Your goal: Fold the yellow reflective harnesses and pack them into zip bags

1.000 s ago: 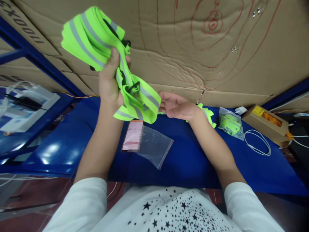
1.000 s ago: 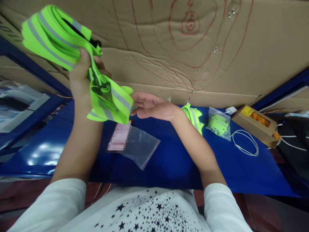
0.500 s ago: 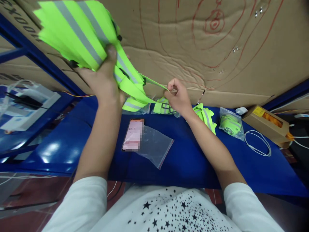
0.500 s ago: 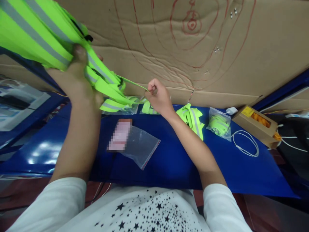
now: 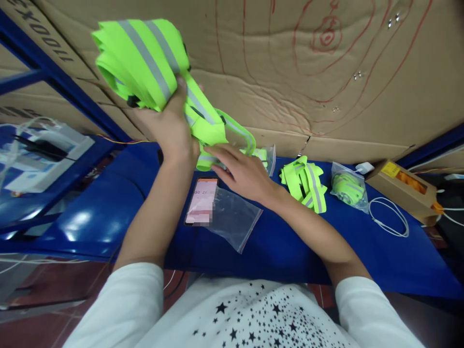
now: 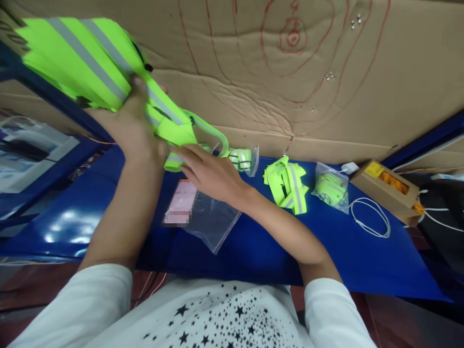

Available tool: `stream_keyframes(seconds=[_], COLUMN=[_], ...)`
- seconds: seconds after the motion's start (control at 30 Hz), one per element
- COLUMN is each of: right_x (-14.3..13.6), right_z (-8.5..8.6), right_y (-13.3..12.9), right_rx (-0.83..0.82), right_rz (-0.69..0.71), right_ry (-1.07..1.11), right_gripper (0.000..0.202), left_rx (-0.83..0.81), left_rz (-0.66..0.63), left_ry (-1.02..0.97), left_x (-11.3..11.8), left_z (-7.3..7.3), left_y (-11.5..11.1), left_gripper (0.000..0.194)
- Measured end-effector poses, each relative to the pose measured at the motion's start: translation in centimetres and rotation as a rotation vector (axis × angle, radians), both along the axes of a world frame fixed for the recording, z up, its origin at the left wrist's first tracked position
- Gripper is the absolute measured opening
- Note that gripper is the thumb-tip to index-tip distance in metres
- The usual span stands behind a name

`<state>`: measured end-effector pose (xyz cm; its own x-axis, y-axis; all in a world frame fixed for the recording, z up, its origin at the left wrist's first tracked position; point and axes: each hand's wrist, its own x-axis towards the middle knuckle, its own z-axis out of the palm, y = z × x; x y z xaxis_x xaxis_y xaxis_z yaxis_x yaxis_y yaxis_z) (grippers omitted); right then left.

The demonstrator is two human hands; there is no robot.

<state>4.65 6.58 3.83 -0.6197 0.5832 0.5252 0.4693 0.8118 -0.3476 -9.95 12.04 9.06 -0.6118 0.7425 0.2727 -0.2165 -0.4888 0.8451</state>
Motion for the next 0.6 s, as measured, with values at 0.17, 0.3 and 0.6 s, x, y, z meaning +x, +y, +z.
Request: stream_keyframes(seconds=[0.17, 0.3, 0.6], right_x=[-0.3, 0.1, 1.0], right_z=[-0.4, -0.6, -0.9], right_y=[0.2, 0.6, 1.3], right_rx=[-0.102, 0.01, 0.379], right_rz=[-0.128, -0.061, -0.049], right_ry=[-0.125, -0.189, -0.219], right_gripper=[0.036, 0.035, 0.026], left_rx=[0.288, 0.332, -0.067], left_rz=[0.101, 0.092, -0.023], left_ry=[0.049, 0.078, 0.12], left_x=[0.0, -0.9, -0.7], left_z=[-1.4, -1.9, -0.7], left_y=[1.0, 1.6, 0.5], left_gripper=[0.054, 0.066, 0.045])
